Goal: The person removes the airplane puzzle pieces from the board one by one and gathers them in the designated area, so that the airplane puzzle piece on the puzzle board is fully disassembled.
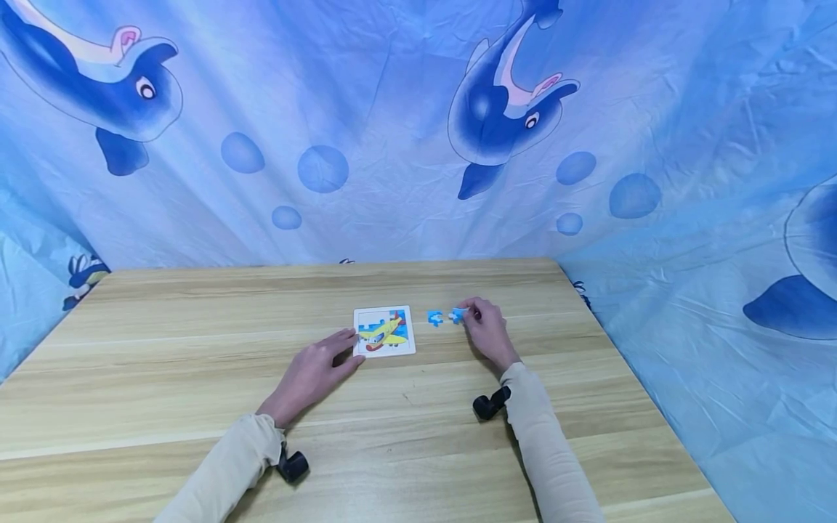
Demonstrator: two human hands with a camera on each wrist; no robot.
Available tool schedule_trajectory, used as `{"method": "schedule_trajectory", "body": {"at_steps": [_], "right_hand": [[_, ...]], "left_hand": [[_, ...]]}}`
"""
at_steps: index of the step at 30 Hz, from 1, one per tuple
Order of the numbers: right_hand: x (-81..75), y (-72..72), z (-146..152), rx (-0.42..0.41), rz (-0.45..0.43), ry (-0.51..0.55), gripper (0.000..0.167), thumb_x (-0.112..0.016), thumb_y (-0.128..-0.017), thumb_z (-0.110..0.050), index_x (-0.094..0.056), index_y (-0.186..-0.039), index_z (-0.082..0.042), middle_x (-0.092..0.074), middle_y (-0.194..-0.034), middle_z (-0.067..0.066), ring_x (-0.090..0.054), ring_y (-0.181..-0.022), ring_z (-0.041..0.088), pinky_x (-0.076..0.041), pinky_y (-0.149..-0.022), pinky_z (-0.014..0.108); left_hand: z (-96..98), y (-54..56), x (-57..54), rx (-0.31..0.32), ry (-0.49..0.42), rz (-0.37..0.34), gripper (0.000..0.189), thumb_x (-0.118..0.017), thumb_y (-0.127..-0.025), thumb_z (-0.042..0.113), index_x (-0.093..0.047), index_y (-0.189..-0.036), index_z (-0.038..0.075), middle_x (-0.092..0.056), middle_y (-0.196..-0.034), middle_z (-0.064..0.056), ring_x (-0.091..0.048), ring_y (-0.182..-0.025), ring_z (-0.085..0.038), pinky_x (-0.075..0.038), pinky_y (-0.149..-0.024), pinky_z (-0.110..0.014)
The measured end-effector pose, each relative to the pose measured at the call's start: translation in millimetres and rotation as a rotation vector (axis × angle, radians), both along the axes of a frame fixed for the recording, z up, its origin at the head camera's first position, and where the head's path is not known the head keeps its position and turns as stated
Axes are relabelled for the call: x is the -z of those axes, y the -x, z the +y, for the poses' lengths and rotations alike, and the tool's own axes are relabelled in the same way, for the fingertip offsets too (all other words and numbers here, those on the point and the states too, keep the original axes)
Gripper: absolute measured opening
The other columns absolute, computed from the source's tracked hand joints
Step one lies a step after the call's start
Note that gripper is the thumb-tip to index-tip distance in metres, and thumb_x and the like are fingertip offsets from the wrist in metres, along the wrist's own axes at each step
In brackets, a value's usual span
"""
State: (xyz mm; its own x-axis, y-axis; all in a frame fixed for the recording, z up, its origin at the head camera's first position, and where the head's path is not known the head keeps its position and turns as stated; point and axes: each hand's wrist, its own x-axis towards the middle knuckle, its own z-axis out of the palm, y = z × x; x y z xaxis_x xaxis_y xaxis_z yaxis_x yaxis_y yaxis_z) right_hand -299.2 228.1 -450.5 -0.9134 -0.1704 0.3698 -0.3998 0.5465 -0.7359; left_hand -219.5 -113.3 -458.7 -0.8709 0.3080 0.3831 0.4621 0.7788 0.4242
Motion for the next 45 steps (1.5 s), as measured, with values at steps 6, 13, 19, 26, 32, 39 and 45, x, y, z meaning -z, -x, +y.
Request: {"method": "schedule_trajectory", "body": {"at_steps": [6, 13, 19, 26, 32, 39, 45], "right_hand": [[-1.1, 1.6, 2, 0.015, -0.005, -0.049, 0.016, -0.059, -0.100, 0.005, -0.069, -0.112, 0.006, -0.060, -0.089, 0.012, -0.054, -0.082, 0.024, -0.045, -0.074, 0.035], [-7.4, 3.4, -1, 0.066, -0.030, -0.197, 0.018, -0.061, -0.100, 0.000, -0.071, -0.114, 0.002, -0.060, -0.093, 0.014, -0.051, -0.090, 0.032, -0.041, -0.079, 0.046], [-10.0, 3.2, -3, 0.103, -0.097, -0.282, 0.016, -0.062, -0.100, -0.006, -0.070, -0.114, -0.002, -0.059, -0.106, 0.018, -0.043, -0.113, 0.042, -0.033, -0.095, 0.062], [-9.0, 4.2, -3, 0.115, -0.117, -0.318, 0.013, -0.062, -0.101, -0.008, -0.068, -0.112, -0.004, -0.055, -0.113, 0.020, -0.039, -0.116, 0.042, -0.032, -0.095, 0.061], [-6.2, 2.7, -4, 0.108, -0.115, -0.306, 0.018, -0.060, -0.102, -0.010, -0.067, -0.117, -0.002, -0.057, -0.114, 0.020, -0.041, -0.116, 0.041, -0.032, -0.097, 0.060], [-7.3, -0.5, -8, 0.092, -0.042, -0.251, 0.022, -0.059, -0.101, -0.009, -0.066, -0.120, -0.001, -0.058, -0.111, 0.019, -0.042, -0.112, 0.040, -0.032, -0.093, 0.058], [-10.4, -1.5, -24, 0.038, -0.006, -0.225, 0.023, -0.061, -0.099, -0.009, -0.066, -0.119, 0.000, -0.060, -0.108, 0.019, -0.045, -0.111, 0.042, -0.034, -0.094, 0.059]], "left_hand": [[-0.2, 0.1, 0.0, -0.002, -0.003, 0.000, 0.047, -0.074, -0.097, 0.036, -0.071, -0.131, 0.003, -0.063, -0.140, -0.016, -0.060, -0.130, -0.033, -0.050, -0.105, -0.051], [0.1, -0.8, -1.0, -0.001, 0.002, -0.007, 0.047, -0.074, -0.097, 0.035, -0.070, -0.132, 0.003, -0.063, -0.140, -0.015, -0.059, -0.130, -0.033, -0.050, -0.105, -0.051], [0.7, -0.4, -1.2, 0.002, 0.003, -0.004, 0.048, -0.074, -0.097, 0.035, -0.069, -0.133, 0.003, -0.063, -0.140, -0.016, -0.060, -0.130, -0.033, -0.050, -0.105, -0.051], [1.0, -0.3, -2.1, 0.002, 0.002, -0.005, 0.048, -0.073, -0.098, 0.036, -0.069, -0.133, 0.003, -0.063, -0.140, -0.015, -0.059, -0.130, -0.033, -0.049, -0.105, -0.051], [0.6, -0.6, -0.9, -0.001, 0.008, -0.018, 0.049, -0.073, -0.098, 0.037, -0.069, -0.134, 0.003, -0.063, -0.141, -0.015, -0.059, -0.131, -0.033, -0.049, -0.106, -0.051], [-0.6, -0.4, -0.3, -0.002, 0.003, -0.016, 0.048, -0.073, -0.098, 0.036, -0.069, -0.133, 0.003, -0.063, -0.141, -0.015, -0.059, -0.131, -0.033, -0.049, -0.106, -0.051], [-0.9, 0.2, 0.2, -0.002, 0.007, -0.011, 0.048, -0.072, -0.098, 0.036, -0.069, -0.133, 0.003, -0.063, -0.141, -0.015, -0.059, -0.130, -0.033, -0.050, -0.105, -0.051]]}}
